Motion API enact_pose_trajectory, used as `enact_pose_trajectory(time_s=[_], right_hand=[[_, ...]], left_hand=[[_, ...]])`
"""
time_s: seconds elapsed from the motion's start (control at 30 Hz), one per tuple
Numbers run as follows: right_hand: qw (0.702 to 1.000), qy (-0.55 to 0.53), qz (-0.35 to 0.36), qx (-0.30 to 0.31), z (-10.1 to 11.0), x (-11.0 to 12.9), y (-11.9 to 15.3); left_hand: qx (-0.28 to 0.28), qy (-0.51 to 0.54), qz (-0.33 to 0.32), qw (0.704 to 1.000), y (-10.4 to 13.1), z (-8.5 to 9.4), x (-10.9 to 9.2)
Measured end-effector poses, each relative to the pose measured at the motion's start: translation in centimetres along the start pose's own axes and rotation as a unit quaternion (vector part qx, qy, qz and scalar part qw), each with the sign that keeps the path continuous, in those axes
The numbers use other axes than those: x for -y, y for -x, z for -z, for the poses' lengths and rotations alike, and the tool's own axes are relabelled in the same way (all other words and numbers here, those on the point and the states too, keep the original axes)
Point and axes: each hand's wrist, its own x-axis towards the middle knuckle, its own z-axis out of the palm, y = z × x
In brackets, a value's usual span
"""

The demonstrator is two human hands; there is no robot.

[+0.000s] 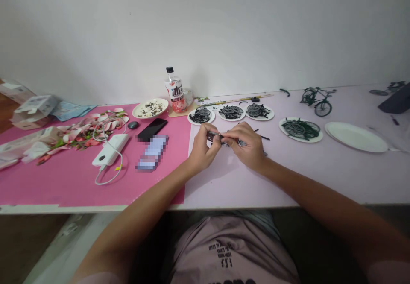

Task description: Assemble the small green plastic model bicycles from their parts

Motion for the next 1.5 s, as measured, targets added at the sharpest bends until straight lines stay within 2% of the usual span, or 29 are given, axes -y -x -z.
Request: enact_pose_trajectory(time_s=[0.7,0.93,1.33,1.5], right_hand=[[1.000,0.000,0.000,-0.009,0.03,0.37,-0.27],[1.000,-0.001,-0.030,0.000,0.04,0.35,-0.03],[0.999,-0.004,-0.037,-0.005,0.19,0.03,0.09],[0.999,0.015,-0.037,-0.004,0.18,-0.02,0.04]], left_hand=[[-0.009,0.061,0.017,0.998,0.12,-0.34,0.16],[0.000,-0.002,-0.018,1.000,0.09,-0.08,-0.20],[0.036,-0.032,-0.058,0.997,0.15,-0.10,-0.07],[0.035,-0.035,-0.063,0.997,0.14,-0.17,-0.17]])
